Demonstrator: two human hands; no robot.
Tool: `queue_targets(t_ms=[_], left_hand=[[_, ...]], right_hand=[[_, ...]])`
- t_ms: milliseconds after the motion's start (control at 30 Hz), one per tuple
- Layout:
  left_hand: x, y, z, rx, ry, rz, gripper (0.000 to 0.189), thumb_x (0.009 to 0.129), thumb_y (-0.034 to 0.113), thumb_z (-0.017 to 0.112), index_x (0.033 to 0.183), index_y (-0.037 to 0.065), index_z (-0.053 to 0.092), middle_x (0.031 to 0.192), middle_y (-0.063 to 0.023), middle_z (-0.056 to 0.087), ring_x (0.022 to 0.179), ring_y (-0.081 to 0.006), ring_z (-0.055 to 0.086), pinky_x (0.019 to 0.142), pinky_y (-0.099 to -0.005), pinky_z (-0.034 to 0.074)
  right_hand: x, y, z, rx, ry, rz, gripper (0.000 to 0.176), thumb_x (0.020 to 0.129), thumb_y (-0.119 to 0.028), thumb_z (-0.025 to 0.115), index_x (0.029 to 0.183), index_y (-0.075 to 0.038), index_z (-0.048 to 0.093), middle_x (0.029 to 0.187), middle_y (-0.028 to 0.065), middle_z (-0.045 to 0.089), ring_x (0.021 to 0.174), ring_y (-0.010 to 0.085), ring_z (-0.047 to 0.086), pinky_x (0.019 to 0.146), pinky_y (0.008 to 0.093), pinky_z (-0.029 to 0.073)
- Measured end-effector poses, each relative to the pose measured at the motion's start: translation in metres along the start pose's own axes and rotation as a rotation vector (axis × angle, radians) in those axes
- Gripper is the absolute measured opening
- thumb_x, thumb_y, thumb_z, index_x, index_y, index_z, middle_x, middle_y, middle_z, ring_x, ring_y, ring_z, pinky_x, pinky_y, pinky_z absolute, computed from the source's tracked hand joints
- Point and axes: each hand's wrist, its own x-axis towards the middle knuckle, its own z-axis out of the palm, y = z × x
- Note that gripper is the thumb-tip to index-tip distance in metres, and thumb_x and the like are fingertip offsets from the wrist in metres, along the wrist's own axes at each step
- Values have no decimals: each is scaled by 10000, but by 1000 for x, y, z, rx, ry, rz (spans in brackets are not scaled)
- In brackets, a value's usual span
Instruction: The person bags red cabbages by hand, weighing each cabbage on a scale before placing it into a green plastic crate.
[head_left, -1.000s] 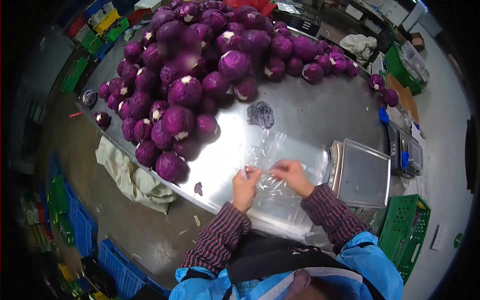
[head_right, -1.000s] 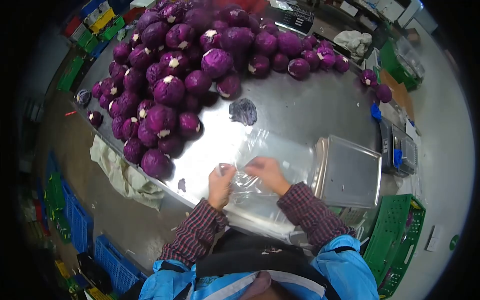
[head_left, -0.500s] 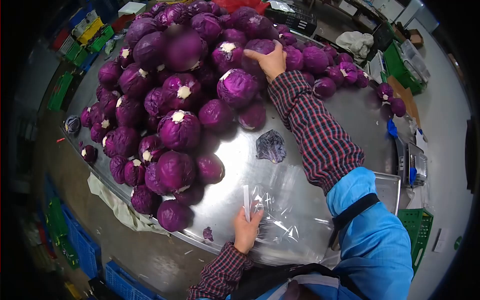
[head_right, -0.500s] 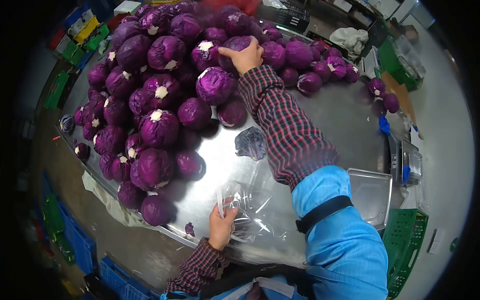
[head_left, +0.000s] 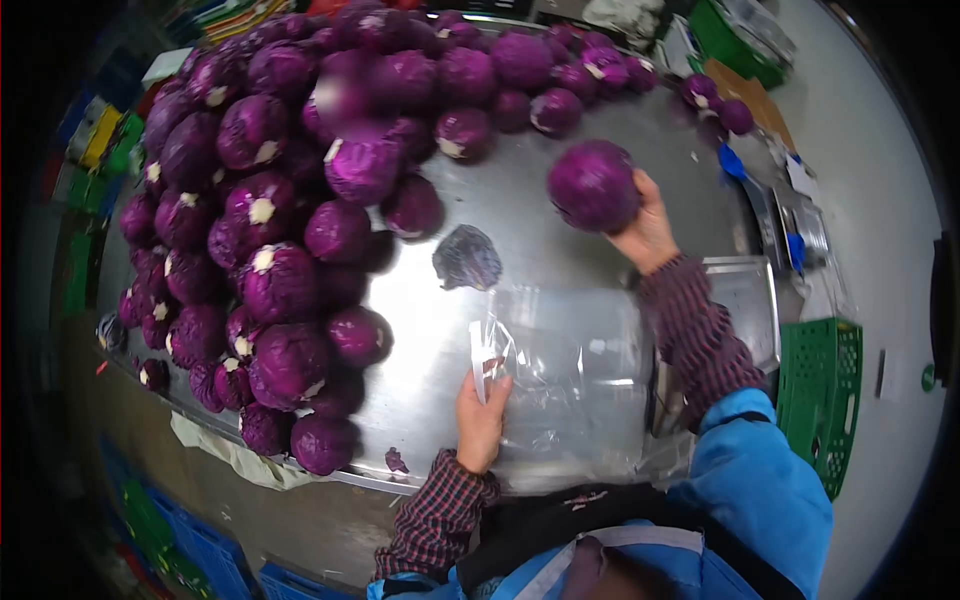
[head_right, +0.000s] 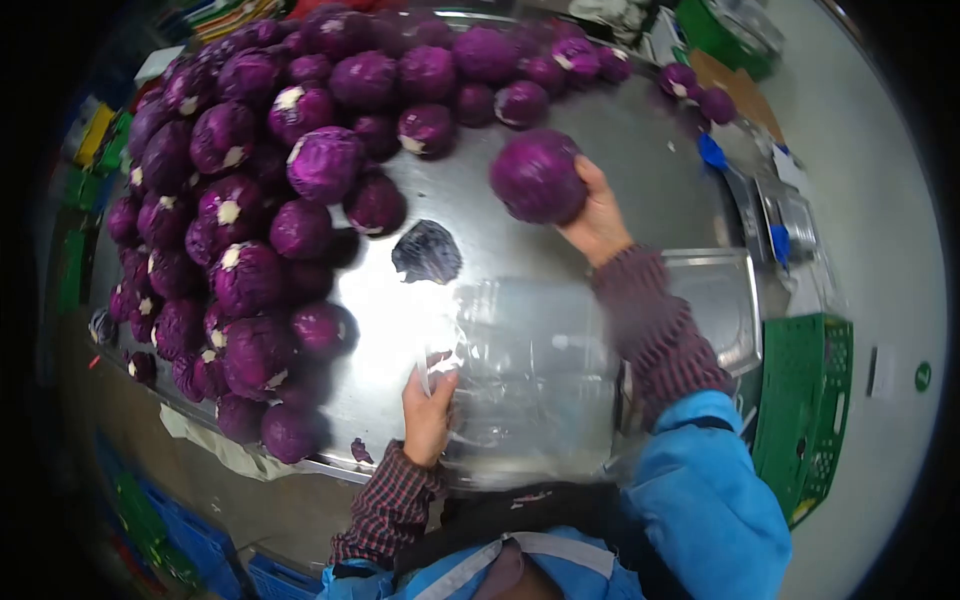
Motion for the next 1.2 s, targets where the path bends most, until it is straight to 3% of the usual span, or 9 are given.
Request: queue_targets(t_ms=[500, 567, 733, 833, 933, 1000, 1067, 1133, 1200], left_hand=[[-20, -8, 146, 361, -359, 27, 317, 919, 165, 604, 1197, 15, 578, 563, 60, 409, 413, -29, 318, 378, -217, 256], [-28, -9, 158, 359, -386, 10, 315, 923, 139, 588, 1216, 26, 565, 570, 63, 409, 416, -25, 307, 380, -205, 248], [-53, -9, 181, 305, -413, -89, 297, 923, 116, 588, 1208, 37, 555, 653, 62, 456, 449, -20, 342, 397, -193, 295], [-68, -10, 180, 269, -301, -100, 300, 938, 85, 561, 1235, 53, 530, 675, 81, 460, 462, -3, 343, 402, -159, 293], [-89, -13, 171, 507, -294, 105, 511, 885, 130, 645, 1358, 80, 457, 944, -59, 585, 875, -114, 562, 666, -240, 506], [-93, -4, 164, 529, -507, 332, 644, 799, 111, 719, 1382, 97, 448, 1218, -115, 562, 1169, -231, 495, 907, -341, 474], [-96, 27, 165, 1119, -1274, 362, 690, 714, 25, 744, 1352, 95, 491, 1356, -74, 506, 1264, -322, 440, 1005, -392, 410], [-89, 28, 177, 1262, -1339, 346, 618, 672, -43, 738, 1255, 80, 572, 1335, -57, 519, 1295, -364, 402, 1027, -426, 398], [-78, 27, 182, 1508, -1358, 774, 487, 679, -76, 714, 1138, 60, 623, 1254, -67, 572, 1284, -341, 423, 1041, -440, 389]], right_hand=[[-269, -106, -143, -713, 516, -198, 616, 779, -247, 754, 1302, -55, 489, 1227, 86, 552, 1125, 198, 539, 992, 325, 423], [-284, -111, -123, -1454, 624, -625, 688, 742, -304, 775, 1314, -54, 487, 1253, 114, 538, 1181, 228, 506, 1026, 353, 390], [-324, -54, -38, -1640, -641, -558, 712, 669, -275, 796, 1301, -85, 528, 1207, 126, 564, 1154, 269, 525, 1111, 453, 278], [-337, -21, -73, -1764, -576, -410, 525, 717, -200, 746, 1211, -108, 596, 1003, 77, 619, 962, 232, 585, 1071, 449, 320], [-358, -10, -81, -1475, -546, -405, 404, 743, -163, 709, 1136, -119, 629, 848, 36, 608, 854, 216, 585, 1006, 428, 363], [-368, -6, -80, -1393, -514, -362, 344, 741, -137, 695, 1081, -110, 646, 830, 51, 606, 861, 233, 584, 956, 406, 382], [-374, -1, -74, -1267, -550, -297, 294, 762, -129, 687, 1054, -100, 659, 790, 53, 598, 846, 237, 583, 949, 400, 379], [-376, 6, -67, -1269, -535, -358, 298, 768, -153, 692, 1063, -118, 668, 817, 50, 631, 844, 233, 595, 906, 391, 401], [-379, 3, -61, -1277, -527, -419, 303, 774, -177, 696, 1073, -135, 677, 845, 47, 663, 842, 230, 608, 864, 381, 423]])
